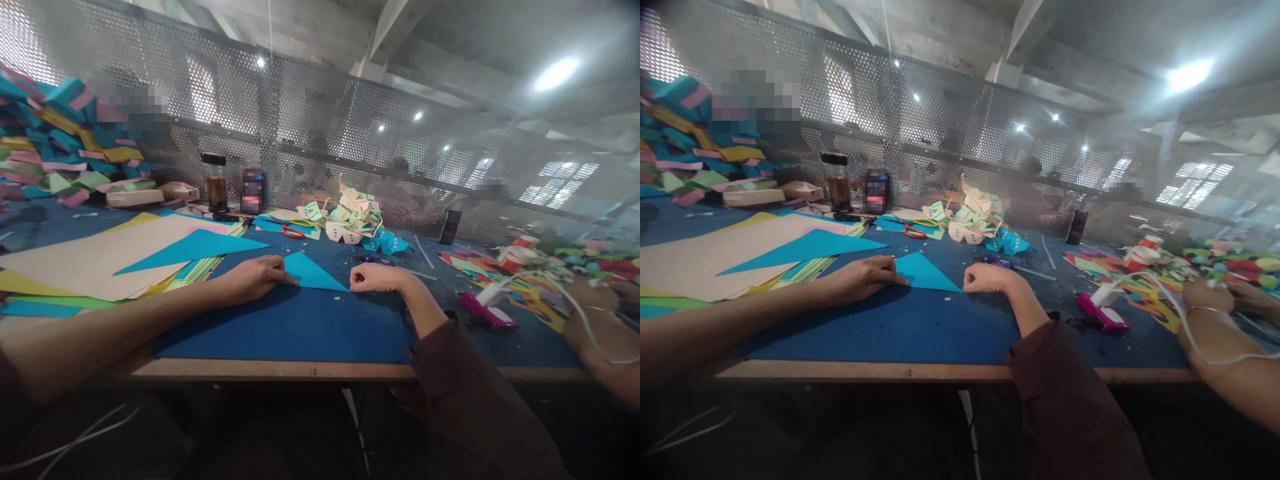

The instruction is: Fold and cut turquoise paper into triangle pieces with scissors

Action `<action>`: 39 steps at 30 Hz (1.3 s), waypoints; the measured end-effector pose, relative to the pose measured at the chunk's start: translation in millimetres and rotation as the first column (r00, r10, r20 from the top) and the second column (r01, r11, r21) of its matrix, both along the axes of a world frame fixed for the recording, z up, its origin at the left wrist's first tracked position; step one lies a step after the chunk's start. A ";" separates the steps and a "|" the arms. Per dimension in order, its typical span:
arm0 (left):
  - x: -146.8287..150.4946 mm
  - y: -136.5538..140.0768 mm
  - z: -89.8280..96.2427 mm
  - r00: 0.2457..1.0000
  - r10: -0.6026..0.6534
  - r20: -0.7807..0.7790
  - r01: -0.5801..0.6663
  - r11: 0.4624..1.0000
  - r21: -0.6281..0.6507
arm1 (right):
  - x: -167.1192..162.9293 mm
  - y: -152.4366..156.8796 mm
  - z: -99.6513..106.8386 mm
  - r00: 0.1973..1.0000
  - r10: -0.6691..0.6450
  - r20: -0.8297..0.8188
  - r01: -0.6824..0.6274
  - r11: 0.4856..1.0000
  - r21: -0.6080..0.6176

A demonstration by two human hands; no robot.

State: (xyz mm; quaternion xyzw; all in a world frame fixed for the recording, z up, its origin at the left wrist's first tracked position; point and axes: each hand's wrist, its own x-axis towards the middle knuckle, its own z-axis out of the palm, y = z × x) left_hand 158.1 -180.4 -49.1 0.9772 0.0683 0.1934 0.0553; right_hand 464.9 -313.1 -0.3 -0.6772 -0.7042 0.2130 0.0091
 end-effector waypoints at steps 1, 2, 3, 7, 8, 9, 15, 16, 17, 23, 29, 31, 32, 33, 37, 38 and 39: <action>-0.1 -0.3 0.3 1.000 0.002 -0.006 -0.002 1.000 0.001 | 0.7 0.0 0.0 1.000 -0.002 0.008 0.002 1.000 -0.005; -0.2 -0.6 0.7 1.000 0.006 -0.014 -0.006 1.000 0.003 | 1.1 -0.1 0.1 1.000 -0.002 0.017 0.002 1.000 -0.008; -0.4 -0.9 1.0 1.000 0.010 -0.018 -0.010 1.000 0.006 | 1.1 -0.2 0.3 1.000 0.001 0.024 0.000 1.000 -0.008; -1.1 -1.6 2.1 1.000 0.011 -0.012 -0.011 1.000 0.007 | -0.6 -1.4 2.0 0.999 -0.003 0.045 0.003 1.000 0.005; -1.2 -1.7 2.3 1.000 0.008 -0.013 -0.008 1.000 0.003 | -1.1 -1.7 2.4 0.999 -0.010 0.053 0.009 1.000 0.008; -1.2 -1.7 2.5 1.000 0.007 -0.013 -0.007 1.000 -0.001 | -1.5 -1.9 2.7 0.998 -0.014 0.061 0.013 1.000 0.009; -0.5 -1.0 1.5 1.000 0.009 -0.004 -0.009 1.000 -0.012 | -3.4 -2.5 1.2 0.995 -0.015 0.097 0.011 0.999 0.043; -0.4 -1.0 1.3 1.000 0.008 -0.006 -0.008 1.000 -0.009 | -4.6 -2.8 1.3 0.994 -0.026 0.103 0.018 0.997 0.072; -0.3 -1.1 1.2 1.000 0.007 -0.008 -0.007 1.000 -0.004 | -6.3 -3.1 1.6 0.994 -0.042 0.106 0.029 0.992 0.121; 0.6 -3.6 1.6 1.000 0.019 -0.008 -0.019 1.000 0.020 | -27.2 -3.9 1.7 0.994 -0.090 -0.059 0.107 0.877 0.468; 2.3 -2.4 -0.8 0.998 0.057 0.013 -0.056 0.998 -0.013 | -50.3 5.5 -17.0 0.981 0.115 -0.155 -0.043 0.912 0.407; 3.4 -1.9 -2.0 0.997 0.079 0.015 -0.078 0.996 -0.031 | -53.4 9.1 -22.8 0.980 0.140 -0.140 -0.075 0.917 0.391; 4.1 -1.9 -2.3 0.996 0.092 0.017 -0.091 0.995 -0.047 | -54.0 10.4 -24.8 0.980 0.145 -0.133 -0.083 0.916 0.391; 4.8 -2.2 -2.3 0.994 0.106 0.021 -0.105 0.992 -0.068 | -54.2 11.4 -26.3 0.981 0.147 -0.125 -0.086 0.914 0.396; 7.6 -4.7 -0.2 0.986 0.163 0.020 -0.157 0.972 -0.174 | -54.0 13.2 -28.6 0.983 0.149 -0.108 -0.090 0.903 0.420; 8.2 -5.3 0.5 0.985 0.172 0.017 -0.165 0.966 -0.198 | -54.1 13.5 -29.0 0.983 0.148 -0.106 -0.090 0.902 0.423; 8.8 -5.6 0.9 0.984 0.178 0.015 -0.171 0.961 -0.219 | -54.4 13.8 -29.3 0.983 0.147 -0.105 -0.089 0.901 0.424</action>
